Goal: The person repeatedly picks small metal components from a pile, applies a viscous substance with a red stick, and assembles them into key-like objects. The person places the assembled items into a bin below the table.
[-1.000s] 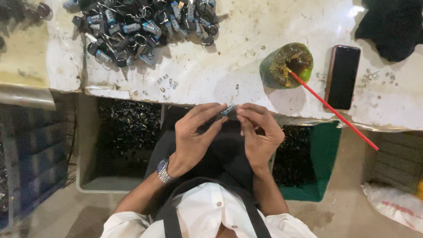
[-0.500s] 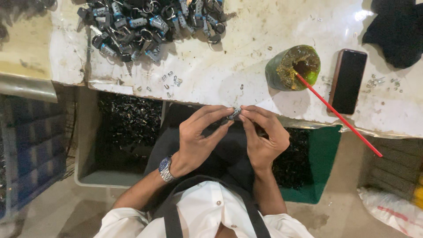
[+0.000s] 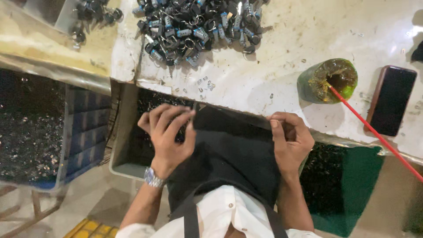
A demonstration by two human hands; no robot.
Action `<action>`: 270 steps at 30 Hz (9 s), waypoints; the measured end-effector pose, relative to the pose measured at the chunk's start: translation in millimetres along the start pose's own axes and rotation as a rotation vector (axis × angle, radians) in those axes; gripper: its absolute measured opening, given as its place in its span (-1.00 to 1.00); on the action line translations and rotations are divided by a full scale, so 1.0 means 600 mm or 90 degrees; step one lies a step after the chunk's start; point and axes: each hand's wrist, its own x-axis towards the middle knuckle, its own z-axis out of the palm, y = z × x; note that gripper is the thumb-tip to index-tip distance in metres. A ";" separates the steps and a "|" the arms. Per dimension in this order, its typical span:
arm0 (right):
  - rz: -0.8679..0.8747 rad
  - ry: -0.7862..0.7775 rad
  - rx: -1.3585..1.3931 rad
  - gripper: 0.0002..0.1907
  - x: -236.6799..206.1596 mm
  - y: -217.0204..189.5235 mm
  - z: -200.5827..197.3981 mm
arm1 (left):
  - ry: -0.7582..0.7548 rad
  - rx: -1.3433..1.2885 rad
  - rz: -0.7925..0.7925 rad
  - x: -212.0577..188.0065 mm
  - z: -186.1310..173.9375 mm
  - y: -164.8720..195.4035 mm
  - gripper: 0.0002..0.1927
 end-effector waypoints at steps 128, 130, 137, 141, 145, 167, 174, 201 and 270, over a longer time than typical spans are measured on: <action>-0.074 0.264 -0.077 -0.91 0.029 0.017 -0.085 | -0.058 0.074 -0.046 0.004 0.046 -0.032 -0.67; -0.085 0.210 -0.126 -0.92 0.008 0.012 -0.086 | -0.059 0.191 -0.008 0.042 0.092 -0.062 -0.62; -0.114 0.044 -0.281 -0.86 -0.020 -0.032 -0.044 | -0.073 0.151 0.140 0.129 0.115 -0.068 -0.86; -0.181 -0.050 -0.552 -0.62 0.012 -0.042 -0.004 | 0.061 -0.089 0.074 0.125 0.085 -0.043 -0.80; -0.200 -0.090 -0.674 -0.50 0.025 -0.051 0.019 | 0.195 -0.493 -0.146 0.124 0.090 -0.037 -0.78; -0.128 0.052 -0.064 -0.84 0.001 -0.025 -0.016 | -0.116 -0.503 -0.003 0.049 0.112 0.159 -0.64; -0.167 0.040 -0.117 -0.80 0.003 -0.042 -0.016 | -0.106 -0.479 0.020 0.045 0.106 0.162 -0.64; 0.103 -0.028 -0.106 -0.81 0.030 -0.044 -0.012 | -0.082 -0.494 0.028 0.057 0.068 0.135 -0.67; -0.220 0.317 0.103 -0.79 0.016 0.016 -0.139 | -0.001 -0.395 0.002 0.063 0.076 0.090 -0.64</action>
